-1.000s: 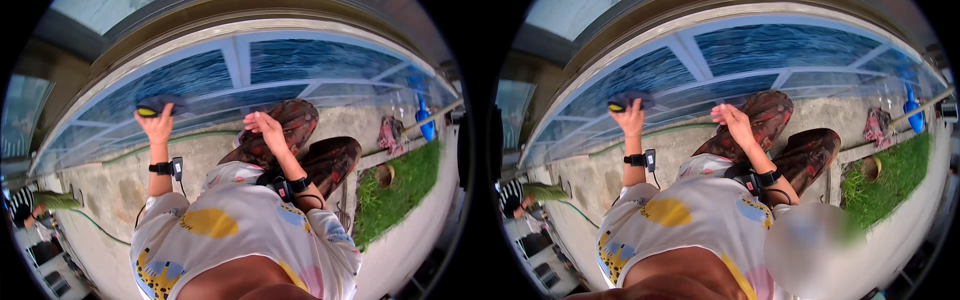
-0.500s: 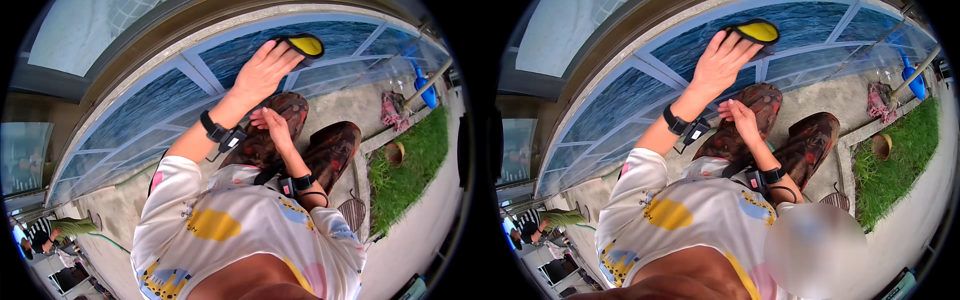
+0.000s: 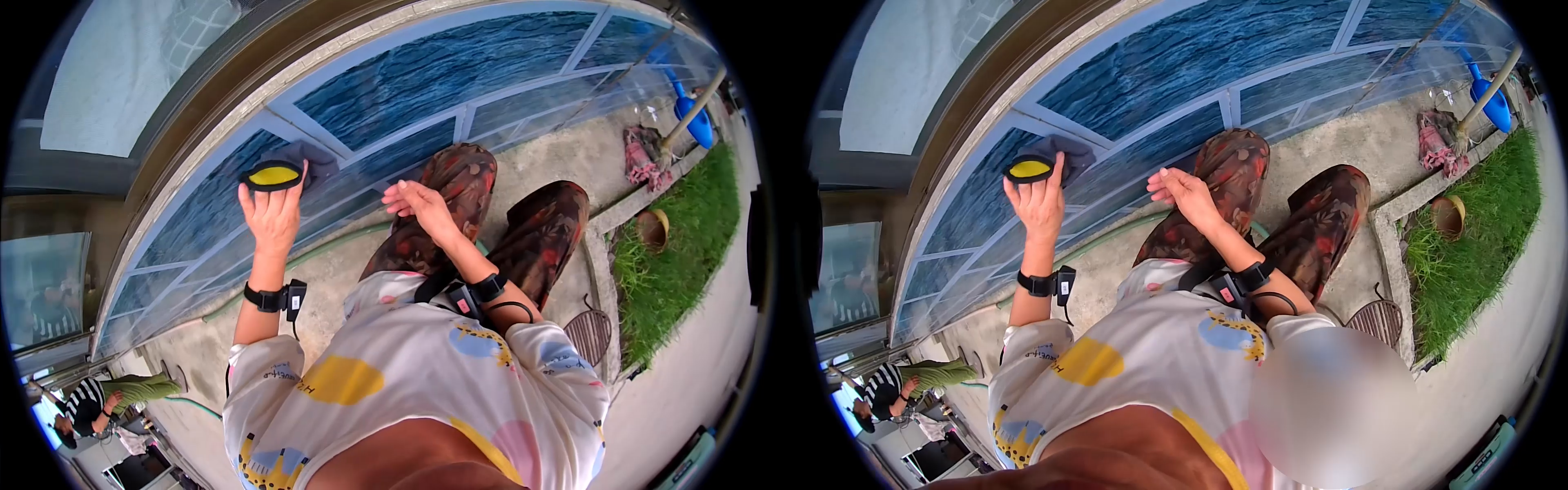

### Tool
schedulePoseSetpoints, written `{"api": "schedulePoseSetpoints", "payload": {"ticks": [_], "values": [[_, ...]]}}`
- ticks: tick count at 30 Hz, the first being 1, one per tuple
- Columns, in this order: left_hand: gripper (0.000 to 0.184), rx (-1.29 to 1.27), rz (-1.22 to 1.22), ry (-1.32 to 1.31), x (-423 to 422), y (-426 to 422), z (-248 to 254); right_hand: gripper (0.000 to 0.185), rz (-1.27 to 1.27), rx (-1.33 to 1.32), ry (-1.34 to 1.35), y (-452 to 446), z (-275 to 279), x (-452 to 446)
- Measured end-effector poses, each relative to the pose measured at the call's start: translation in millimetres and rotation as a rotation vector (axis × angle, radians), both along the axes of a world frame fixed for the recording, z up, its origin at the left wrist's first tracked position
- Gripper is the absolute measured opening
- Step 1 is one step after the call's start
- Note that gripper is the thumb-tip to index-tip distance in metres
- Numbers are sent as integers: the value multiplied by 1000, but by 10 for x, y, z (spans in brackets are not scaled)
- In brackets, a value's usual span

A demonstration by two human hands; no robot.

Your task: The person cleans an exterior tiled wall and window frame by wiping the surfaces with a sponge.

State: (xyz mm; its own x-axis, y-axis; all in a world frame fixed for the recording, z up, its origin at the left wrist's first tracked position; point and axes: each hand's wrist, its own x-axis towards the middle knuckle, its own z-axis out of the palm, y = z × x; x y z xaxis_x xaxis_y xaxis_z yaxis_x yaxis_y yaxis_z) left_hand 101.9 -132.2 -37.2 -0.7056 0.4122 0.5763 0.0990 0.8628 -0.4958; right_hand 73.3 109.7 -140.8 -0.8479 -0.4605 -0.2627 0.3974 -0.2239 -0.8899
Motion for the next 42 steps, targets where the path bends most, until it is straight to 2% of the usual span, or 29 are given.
{"api": "schedulePoseSetpoints", "payload": {"ticks": [2, 8, 9, 13, 15, 16, 18, 20, 21, 22, 24, 26, 27, 28, 29, 31, 34, 36, 37, 38, 39, 40, 42], "values": [[43, 54, -66, 5, -230, 232, -10, 38, 3, 2, 7, 9, 25, -8], [45, 163, -386, 8, -1013, 1549, 407, 38, -167, 27, 15, 194, 101, -15], [47, 143, -474, -5, -1141, 1728, 380, 38, -190, 34, -2, 230, 97, -23], [33, -8, -651, -77, -1424, 2203, 1, 39, -290, 74, 24, 369, 128, 0], [28, 158, -616, -713, -1441, 2338, -77, 36, -305, 43, -11, 433, 133, 15], [24, 384, -615, -813, -1401, 2328, -120, 34, -294, 3, -53, 472, 134, 42], [24, 844, -524, -876, -1257, 2302, -83, 34, -344, -32, -28, 572, 149, 66], [25, 1038, -460, -810, -1197, 2182, -126, 39, -393, -109, 26, 660, 177, 55], [27, 1191, -487, -822, -1157, 2104, -147, 45, -413, -330, 24, 711, 186, 55], [28, 1234, -424, -829, -1110, 2042, -143, 54, -432, -552, 25, 762, 205, 53], [30, 1381, -462, -947, -943, 1988, -136, 54, -442, -679, 84, 780, 397, 18], [34, 1279, -589, -1064, -766, 1959, -66, 48, -583, -524, -53, 766, 563, -57], [44, 1135, -717, -933, -661, 1932, 18, 42, -690, -547, 9, 753, 589, -157], [55, 1079, -715, -833, -570, 1892, 128, 44, -768, -561, -12, 788, 735, -290], [61, 1004, -689, -716, -502, 1815, 282, 46, -898, -500, 67, 909, 733, -449], [60, 897, -732, -466, -424, 1525, 444, 48, -1131, -391, 299, 1257, 764, -854], [51, 626, -670, -101, -337, 1077, 573, 50, -1442, -150, 705, 1584, 927, -1448], [47, 535, -635, -36, -325, 821, 498, 49, -1436, 25, 777, 1626, 824, -1818], [46, 510, -622, -50, -329, 730, 443, 50, -1295, 30, 763, 1496, 716, -1918], [45, 484, -610, -68, -321, 658, 393, 57, -1439, 387, 868, 1194, 815, -1817], [45, 475, -611, -77, -298, 606, 349, 58, -1446, 368, 841, 910, 853, -1660], [44, 453, -600, -82, -289, 570, 304, 58, -1408, 456, 886, 667, 815, -1484], [44, 427, -589, -100, -296, 574, 274, 51, -1188, 361, 841, 206, 705, -997]]}}
